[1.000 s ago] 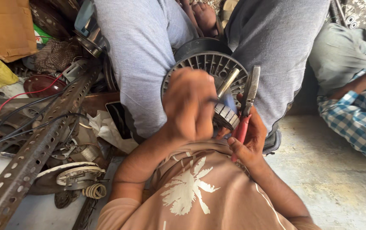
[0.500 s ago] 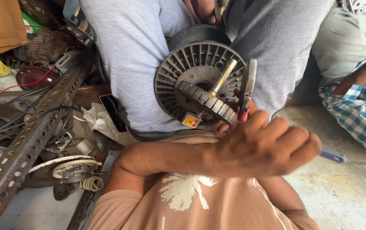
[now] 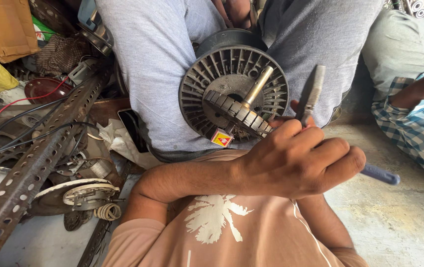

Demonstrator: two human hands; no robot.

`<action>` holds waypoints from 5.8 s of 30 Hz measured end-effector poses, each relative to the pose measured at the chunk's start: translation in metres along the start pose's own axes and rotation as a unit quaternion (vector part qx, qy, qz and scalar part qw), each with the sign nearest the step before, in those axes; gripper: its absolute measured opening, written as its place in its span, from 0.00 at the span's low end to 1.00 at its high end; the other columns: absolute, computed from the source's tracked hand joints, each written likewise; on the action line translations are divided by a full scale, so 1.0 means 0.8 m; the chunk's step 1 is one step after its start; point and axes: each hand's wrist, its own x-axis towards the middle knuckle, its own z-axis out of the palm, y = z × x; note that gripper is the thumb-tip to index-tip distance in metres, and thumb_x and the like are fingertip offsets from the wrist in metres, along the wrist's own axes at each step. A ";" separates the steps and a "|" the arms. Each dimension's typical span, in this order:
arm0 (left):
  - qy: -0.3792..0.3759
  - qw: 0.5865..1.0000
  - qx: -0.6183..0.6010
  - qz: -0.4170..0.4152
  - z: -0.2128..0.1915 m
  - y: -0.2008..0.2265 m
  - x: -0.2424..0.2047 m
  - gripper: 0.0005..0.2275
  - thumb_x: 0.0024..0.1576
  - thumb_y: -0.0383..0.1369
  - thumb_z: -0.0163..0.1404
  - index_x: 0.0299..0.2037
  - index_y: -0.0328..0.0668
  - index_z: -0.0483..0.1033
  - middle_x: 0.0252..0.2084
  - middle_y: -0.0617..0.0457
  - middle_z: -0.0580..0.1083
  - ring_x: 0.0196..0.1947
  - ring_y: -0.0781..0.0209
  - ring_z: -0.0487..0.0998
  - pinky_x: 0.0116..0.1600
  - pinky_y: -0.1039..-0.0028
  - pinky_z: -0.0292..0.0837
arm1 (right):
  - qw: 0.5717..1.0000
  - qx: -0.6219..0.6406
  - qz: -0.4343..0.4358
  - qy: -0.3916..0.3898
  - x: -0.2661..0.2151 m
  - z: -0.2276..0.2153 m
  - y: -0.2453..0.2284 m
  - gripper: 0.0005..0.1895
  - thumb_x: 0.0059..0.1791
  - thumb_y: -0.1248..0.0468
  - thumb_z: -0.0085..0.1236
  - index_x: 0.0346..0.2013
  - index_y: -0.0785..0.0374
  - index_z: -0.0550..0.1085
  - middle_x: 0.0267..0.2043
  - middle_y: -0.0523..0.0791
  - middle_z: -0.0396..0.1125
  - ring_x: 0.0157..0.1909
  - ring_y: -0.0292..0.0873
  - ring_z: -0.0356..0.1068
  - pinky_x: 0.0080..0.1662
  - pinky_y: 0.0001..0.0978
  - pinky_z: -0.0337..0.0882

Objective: The person is repairing an electric motor rotor by hand. They use pliers to hold the rotor steady and a screwdriver to pry and adjust the copper windings. The person also uses a hammer to tap the rotor components into place.

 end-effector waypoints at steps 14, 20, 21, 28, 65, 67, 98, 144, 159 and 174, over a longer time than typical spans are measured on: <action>0.027 0.998 -0.047 -0.017 0.006 0.000 0.000 0.05 0.66 0.33 0.53 0.49 0.46 0.74 0.32 0.62 0.68 0.25 0.71 0.64 0.27 0.76 0.52 | 0.997 -0.060 -0.040 0.010 -0.007 -0.021 -0.011 0.42 0.48 0.63 0.60 0.74 0.65 0.54 0.54 0.51 0.67 0.48 0.42 0.70 0.51 0.31 0.71; 0.029 0.997 -0.058 -0.030 0.010 0.007 -0.003 0.05 0.66 0.34 0.52 0.48 0.47 0.74 0.31 0.62 0.68 0.25 0.71 0.64 0.25 0.76 0.51 | 0.996 -0.077 -0.054 0.013 -0.006 -0.026 -0.017 0.42 0.48 0.62 0.60 0.74 0.65 0.55 0.54 0.51 0.67 0.49 0.42 0.69 0.52 0.32 0.71; 0.030 0.998 -0.054 -0.029 0.010 0.008 -0.004 0.05 0.65 0.34 0.52 0.47 0.47 0.74 0.31 0.62 0.68 0.26 0.70 0.64 0.25 0.76 0.51 | 0.995 -0.080 -0.056 0.015 -0.006 -0.027 -0.018 0.42 0.48 0.62 0.60 0.74 0.65 0.55 0.54 0.51 0.67 0.49 0.42 0.69 0.52 0.32 0.70; 0.040 0.998 -0.045 -0.020 0.018 0.004 -0.005 0.06 0.67 0.34 0.53 0.49 0.45 0.74 0.31 0.62 0.67 0.24 0.72 0.63 0.24 0.77 0.51 | 0.992 -0.098 -0.075 0.019 -0.009 -0.028 -0.024 0.41 0.48 0.61 0.59 0.74 0.64 0.55 0.55 0.51 0.67 0.50 0.41 0.68 0.53 0.32 0.70; 0.034 0.995 -0.072 -0.051 0.001 -0.001 -0.004 0.09 0.67 0.34 0.49 0.54 0.47 0.71 0.35 0.59 0.69 0.23 0.68 0.72 0.25 0.72 0.65 | 0.928 -0.314 -0.200 -0.002 -0.079 -0.153 -0.125 0.48 0.28 0.74 0.60 0.64 0.69 0.61 0.38 0.56 0.67 0.23 0.42 0.63 0.25 0.30 0.62; 0.038 0.995 -0.079 -0.054 0.000 -0.003 -0.003 0.08 0.66 0.34 0.48 0.53 0.47 0.70 0.34 0.59 0.69 0.24 0.68 0.72 0.25 0.72 0.66 | 0.948 -0.194 -0.251 0.033 -0.073 -0.137 -0.123 0.44 0.35 0.69 0.61 0.65 0.69 0.60 0.45 0.53 0.68 0.28 0.37 0.68 0.28 0.24 0.67; 0.143 0.960 -0.231 -0.075 -0.006 -0.014 -0.008 0.13 0.68 0.35 0.52 0.59 0.44 0.69 0.46 0.51 0.78 0.30 0.61 0.81 0.32 0.71 0.75 | 0.944 -0.249 -0.212 0.053 -0.083 -0.129 -0.203 0.40 0.42 0.66 0.66 0.67 0.66 0.61 0.58 0.51 0.66 0.43 0.37 0.71 0.38 0.21 0.72; 0.156 0.814 -0.484 -0.279 -0.058 -0.032 -0.032 0.11 0.74 0.37 0.46 0.50 0.34 0.70 0.37 0.52 0.71 0.32 0.69 0.69 0.39 0.79 0.67 | 0.995 -0.025 -0.071 -0.062 0.042 -0.005 -0.007 0.49 0.41 0.71 0.66 0.75 0.70 0.55 0.59 0.44 0.67 0.57 0.34 0.70 0.58 0.26 0.72; 0.285 0.654 -0.688 -0.135 -0.039 -0.046 -0.049 0.13 0.65 0.40 0.52 0.40 0.38 0.67 0.27 0.56 0.68 0.24 0.68 0.63 0.35 0.75 0.61 | 0.994 -0.062 -0.073 -0.049 0.045 -0.022 0.014 0.51 0.38 0.72 0.69 0.74 0.68 0.57 0.45 0.43 0.67 0.43 0.32 0.68 0.42 0.23 0.72; -0.020 0.991 -0.109 0.068 -0.044 0.016 -0.002 0.08 0.64 0.36 0.55 0.36 0.46 0.69 0.31 0.56 0.65 0.29 0.61 0.71 0.34 0.66 0.63 | 0.970 -0.016 -0.135 0.202 0.034 0.047 0.022 0.35 0.50 0.69 0.68 0.70 0.69 0.64 0.49 0.46 0.69 0.47 0.36 0.70 0.51 0.27 0.72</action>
